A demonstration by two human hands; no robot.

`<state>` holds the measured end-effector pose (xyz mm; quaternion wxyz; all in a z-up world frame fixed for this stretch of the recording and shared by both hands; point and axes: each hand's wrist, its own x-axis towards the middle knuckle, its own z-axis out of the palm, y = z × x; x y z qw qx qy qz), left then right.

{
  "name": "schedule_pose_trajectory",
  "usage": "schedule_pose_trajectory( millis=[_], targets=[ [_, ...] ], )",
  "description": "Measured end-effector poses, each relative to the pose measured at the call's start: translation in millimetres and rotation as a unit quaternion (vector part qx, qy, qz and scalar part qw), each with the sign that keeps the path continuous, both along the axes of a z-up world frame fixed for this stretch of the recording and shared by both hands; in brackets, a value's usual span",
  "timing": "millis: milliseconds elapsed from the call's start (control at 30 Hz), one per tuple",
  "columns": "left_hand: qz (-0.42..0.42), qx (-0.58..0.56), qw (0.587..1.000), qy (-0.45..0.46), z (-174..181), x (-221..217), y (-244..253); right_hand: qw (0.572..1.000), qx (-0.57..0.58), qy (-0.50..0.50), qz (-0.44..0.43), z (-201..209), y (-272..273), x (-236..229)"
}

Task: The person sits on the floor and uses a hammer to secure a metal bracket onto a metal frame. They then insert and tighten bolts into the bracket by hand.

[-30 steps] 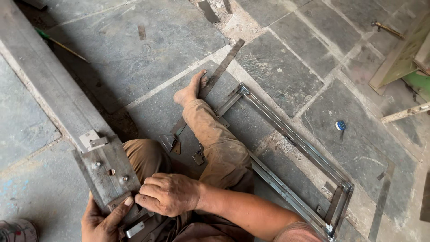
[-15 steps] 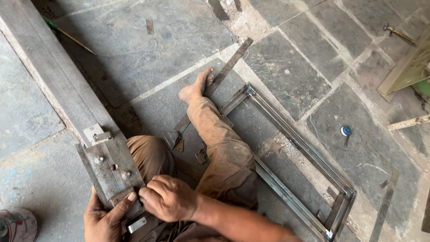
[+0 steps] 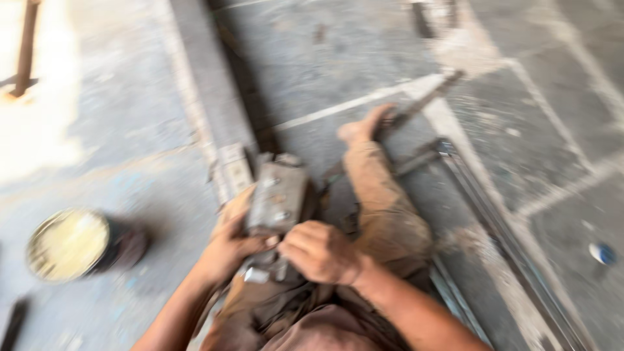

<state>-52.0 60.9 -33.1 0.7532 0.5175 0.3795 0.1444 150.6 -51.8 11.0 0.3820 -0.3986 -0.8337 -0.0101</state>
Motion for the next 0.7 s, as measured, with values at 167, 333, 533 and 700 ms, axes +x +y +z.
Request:
schedule_pose_trajectory(
  millis=[167,333,533,700],
  targets=[
    [0.005,-0.054,0.995,-0.084,6,6,1,0.996,-0.047,-0.081,-0.008,-5,6,-1],
    [0.054,-0.082,0.990,-0.102,13,7,-10,0.995,-0.041,-0.056,-0.069,-22,-1,-12],
    [0.086,-0.064,0.992,-0.070,16,8,-18,0.989,-0.066,0.009,-0.129,-42,-11,-22],
    [0.124,-0.026,0.988,-0.084,24,14,-25,0.981,-0.056,0.057,-0.179,-50,-18,-33]
  ],
)
